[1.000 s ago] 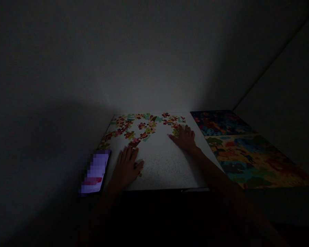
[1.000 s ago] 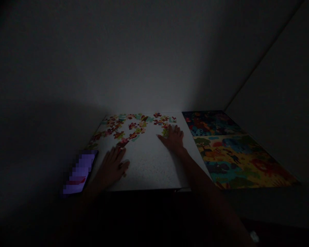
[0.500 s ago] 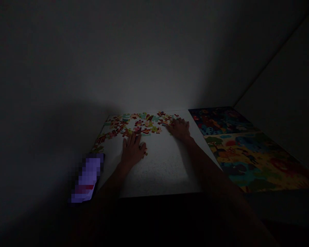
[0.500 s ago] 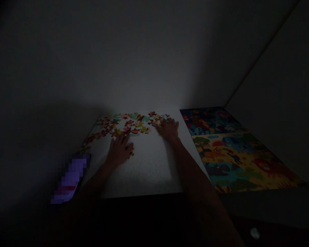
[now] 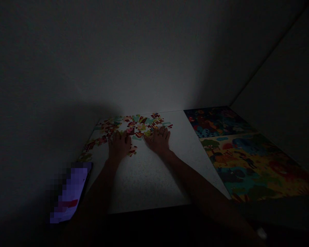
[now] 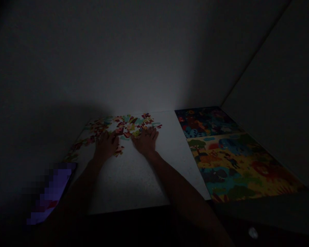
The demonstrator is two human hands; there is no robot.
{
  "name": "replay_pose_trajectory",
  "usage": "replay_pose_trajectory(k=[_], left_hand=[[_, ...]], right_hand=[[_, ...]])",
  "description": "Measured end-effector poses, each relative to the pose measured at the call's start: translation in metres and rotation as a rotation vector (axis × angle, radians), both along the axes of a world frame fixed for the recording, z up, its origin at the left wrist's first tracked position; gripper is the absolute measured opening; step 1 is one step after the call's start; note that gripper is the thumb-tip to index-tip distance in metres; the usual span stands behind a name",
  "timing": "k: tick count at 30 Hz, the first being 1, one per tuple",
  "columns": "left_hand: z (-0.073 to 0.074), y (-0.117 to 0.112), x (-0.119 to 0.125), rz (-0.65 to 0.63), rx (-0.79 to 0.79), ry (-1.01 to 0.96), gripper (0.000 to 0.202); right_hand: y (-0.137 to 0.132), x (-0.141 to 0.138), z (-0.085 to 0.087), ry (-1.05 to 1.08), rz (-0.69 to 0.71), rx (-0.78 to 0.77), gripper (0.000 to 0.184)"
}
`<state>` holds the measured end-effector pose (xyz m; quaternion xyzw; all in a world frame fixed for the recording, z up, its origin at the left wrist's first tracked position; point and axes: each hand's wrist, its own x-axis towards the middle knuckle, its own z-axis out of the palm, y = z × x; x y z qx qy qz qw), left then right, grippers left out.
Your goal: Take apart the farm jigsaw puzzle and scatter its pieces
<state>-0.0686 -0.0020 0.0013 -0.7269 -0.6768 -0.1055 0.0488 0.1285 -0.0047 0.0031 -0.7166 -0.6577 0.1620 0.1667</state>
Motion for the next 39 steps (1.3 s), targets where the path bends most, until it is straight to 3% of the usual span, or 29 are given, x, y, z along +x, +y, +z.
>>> replay_pose_trajectory(k=[7, 11, 14, 17, 20, 23, 27, 34, 39], left_hand=[[0.006, 0.007, -0.026, -0.067, 0.079, 0.037, 0.036], [0.012, 0.015, -0.032, 0.039, 0.121, -0.062, 0.036], [0.013, 0.011, -0.017, 0.013, 0.215, -0.133, 0.041], [0.008, -0.002, 0.014, -0.243, 0.19, -0.183, 0.042], [0.001, -0.015, 0.044, -0.468, 0.042, -0.175, 0.046], [-0.005, -0.02, 0.055, -0.543, -0.051, -0.159, 0.052], [-0.006, -0.017, 0.048, -0.557, -0.07, -0.169, 0.045], [0.004, -0.019, 0.039, -0.552, 0.012, -0.241, 0.031], [0.01, -0.02, 0.039, -0.486, 0.069, -0.239, 0.03]], right_hand=[[-0.039, -0.053, 0.005, 0.219, 0.162, -0.012, 0.088], [-0.044, -0.067, 0.001, 0.345, 0.303, 0.076, 0.083], [-0.022, -0.041, 0.006, 0.353, 0.349, 0.185, 0.061], [0.01, 0.01, 0.013, 0.24, 0.185, 0.304, 0.04], [0.031, 0.061, 0.012, 0.083, 0.08, 0.237, 0.043], [0.039, 0.091, 0.003, -0.047, 0.067, 0.103, 0.051], [0.037, 0.1, -0.003, -0.149, 0.13, 0.053, 0.05], [0.031, 0.094, 0.01, -0.199, 0.136, 0.038, 0.038], [0.028, 0.094, 0.017, -0.167, 0.1, -0.029, 0.049]])
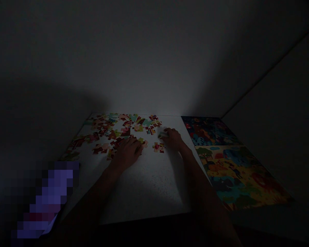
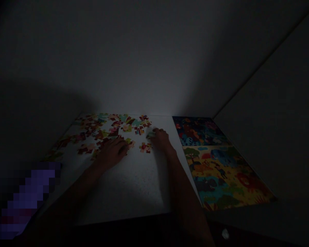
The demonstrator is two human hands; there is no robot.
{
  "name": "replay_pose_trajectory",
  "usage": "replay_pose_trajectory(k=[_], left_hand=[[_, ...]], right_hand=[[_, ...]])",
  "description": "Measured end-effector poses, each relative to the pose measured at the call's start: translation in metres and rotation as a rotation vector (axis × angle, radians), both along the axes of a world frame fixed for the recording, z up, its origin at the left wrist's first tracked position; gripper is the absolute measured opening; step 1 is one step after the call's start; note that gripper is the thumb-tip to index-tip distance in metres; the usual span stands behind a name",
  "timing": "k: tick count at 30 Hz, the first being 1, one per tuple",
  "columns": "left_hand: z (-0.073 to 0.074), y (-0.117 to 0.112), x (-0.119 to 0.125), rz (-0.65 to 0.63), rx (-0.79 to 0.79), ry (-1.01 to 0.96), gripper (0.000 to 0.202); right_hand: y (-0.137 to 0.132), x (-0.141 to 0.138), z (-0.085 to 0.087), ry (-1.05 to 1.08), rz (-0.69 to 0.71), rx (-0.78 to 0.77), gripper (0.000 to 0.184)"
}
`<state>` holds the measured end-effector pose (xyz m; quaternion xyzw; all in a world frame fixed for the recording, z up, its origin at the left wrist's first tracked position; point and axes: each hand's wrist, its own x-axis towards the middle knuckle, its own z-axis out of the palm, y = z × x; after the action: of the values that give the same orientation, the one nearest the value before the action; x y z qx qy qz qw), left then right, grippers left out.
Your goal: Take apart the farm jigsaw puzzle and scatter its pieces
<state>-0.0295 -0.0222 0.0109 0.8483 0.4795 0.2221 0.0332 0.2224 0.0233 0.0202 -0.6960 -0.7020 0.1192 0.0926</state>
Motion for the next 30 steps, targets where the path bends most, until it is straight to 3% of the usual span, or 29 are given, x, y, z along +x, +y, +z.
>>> replay_pose_trajectory(k=[2, 7, 9, 13, 20, 25, 30], left_hand=[[0.001, -0.003, 0.006, -0.036, 0.011, -0.009, 0.03], [0.0, -0.016, 0.033, -0.335, -0.025, 0.012, 0.036], [-0.002, -0.019, 0.04, -0.387, -0.048, 0.033, 0.037], [-0.006, -0.018, 0.04, -0.365, -0.058, 0.027, 0.034], [-0.003, -0.008, 0.022, -0.366, -0.032, -0.062, 0.027], [0.001, -0.008, 0.019, -0.351, -0.033, -0.091, 0.027], [0.001, -0.004, 0.018, -0.279, -0.034, -0.136, 0.031]], right_hand=[[-0.001, 0.002, 0.003, 0.014, -0.01, -0.037, 0.052], [-0.003, 0.009, 0.009, 0.065, -0.057, -0.077, 0.054], [-0.003, 0.012, 0.008, 0.08, -0.08, -0.072, 0.053], [-0.002, 0.021, 0.006, 0.078, -0.088, -0.066, 0.053], [0.001, 0.037, 0.0, 0.083, 0.04, -0.058, 0.048], [0.003, 0.039, 0.0, 0.03, -0.037, -0.037, 0.05], [0.002, 0.031, 0.001, 0.01, -0.001, -0.021, 0.051]])
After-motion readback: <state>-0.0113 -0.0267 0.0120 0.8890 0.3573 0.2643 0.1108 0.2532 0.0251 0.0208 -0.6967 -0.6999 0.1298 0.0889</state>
